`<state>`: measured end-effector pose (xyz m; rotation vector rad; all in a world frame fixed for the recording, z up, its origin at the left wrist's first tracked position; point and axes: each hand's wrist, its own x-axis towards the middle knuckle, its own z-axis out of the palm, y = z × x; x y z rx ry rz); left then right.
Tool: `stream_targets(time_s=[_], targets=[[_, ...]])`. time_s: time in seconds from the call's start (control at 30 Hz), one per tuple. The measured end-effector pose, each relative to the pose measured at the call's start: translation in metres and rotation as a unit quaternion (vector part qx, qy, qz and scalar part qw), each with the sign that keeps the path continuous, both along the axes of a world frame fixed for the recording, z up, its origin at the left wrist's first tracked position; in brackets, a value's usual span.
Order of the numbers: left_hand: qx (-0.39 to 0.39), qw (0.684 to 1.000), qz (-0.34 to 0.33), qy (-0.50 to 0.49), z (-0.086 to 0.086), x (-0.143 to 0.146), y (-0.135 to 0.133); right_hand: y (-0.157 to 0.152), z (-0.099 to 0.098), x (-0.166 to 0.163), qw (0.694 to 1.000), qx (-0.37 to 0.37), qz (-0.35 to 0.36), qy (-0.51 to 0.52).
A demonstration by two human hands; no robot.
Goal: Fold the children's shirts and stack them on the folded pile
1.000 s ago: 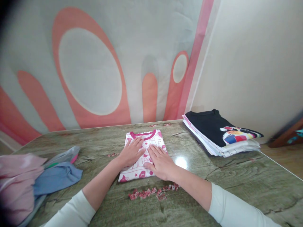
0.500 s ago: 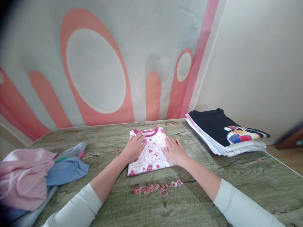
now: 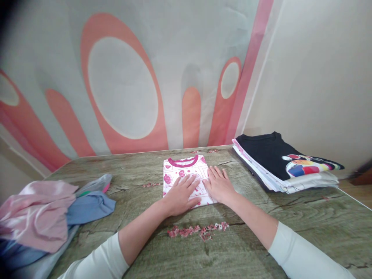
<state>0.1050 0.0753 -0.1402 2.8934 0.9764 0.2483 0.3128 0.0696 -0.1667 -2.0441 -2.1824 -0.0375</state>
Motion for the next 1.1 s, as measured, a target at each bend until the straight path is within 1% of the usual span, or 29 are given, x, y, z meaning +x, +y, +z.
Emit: stream_targets(time_s=[0.1, 0.17, 0.27, 0.37, 0.5, 0.6, 0.67, 0.73, 0.87, 0.93, 1.03, 1.1], targets=[[-0.009, 1.0, -0.007, -0.006, 0.002, -0.001, 0.001, -0.008, 0.004, -0.008, 0.998, 0.048, 0.031, -0.001], [-0.015, 1.0, -0.013, -0.013, 0.002, -0.001, 0.002, -0.014, 0.005, -0.017, 0.996, 0.058, 0.069, 0.016], [-0.032, 0.999, -0.039, -0.015, 0.002, -0.004, 0.007, -0.022, 0.005, -0.029, 0.991, 0.034, 0.123, 0.05], [-0.048, 0.996, -0.079, -0.01, 0.003, -0.011, 0.017, -0.024, 0.003, -0.033, 0.987, 0.007, 0.151, 0.06], [-0.06, 0.992, -0.115, 0.005, 0.008, -0.02, 0.028, -0.02, 0.004, -0.024, 0.985, -0.007, 0.166, 0.039], [-0.052, 0.992, -0.111, 0.012, 0.01, -0.025, 0.033, -0.017, 0.01, -0.014, 0.98, -0.025, 0.193, 0.028], [-0.04, 0.996, -0.074, 0.012, 0.009, -0.029, 0.036, -0.017, 0.014, -0.007, 0.976, -0.039, 0.213, 0.026], [-0.022, 1.0, -0.013, 0.006, 0.005, -0.033, 0.041, -0.018, 0.016, -0.002, 0.973, -0.046, 0.227, 0.023], [0.015, 0.995, 0.101, -0.009, -0.007, -0.043, 0.054, -0.02, 0.017, 0.0, 0.974, -0.032, 0.225, 0.013], [0.023, 0.987, 0.158, -0.013, -0.013, -0.048, 0.063, -0.023, 0.018, -0.003, 0.976, -0.028, 0.217, 0.012], [0.029, 0.967, 0.252, -0.019, -0.018, -0.054, 0.073, -0.029, 0.024, -0.014, 0.977, -0.029, 0.21, 0.027], [0.028, 0.956, 0.293, -0.02, -0.019, -0.058, 0.077, -0.034, 0.029, -0.022, 0.974, -0.03, 0.22, 0.048]])
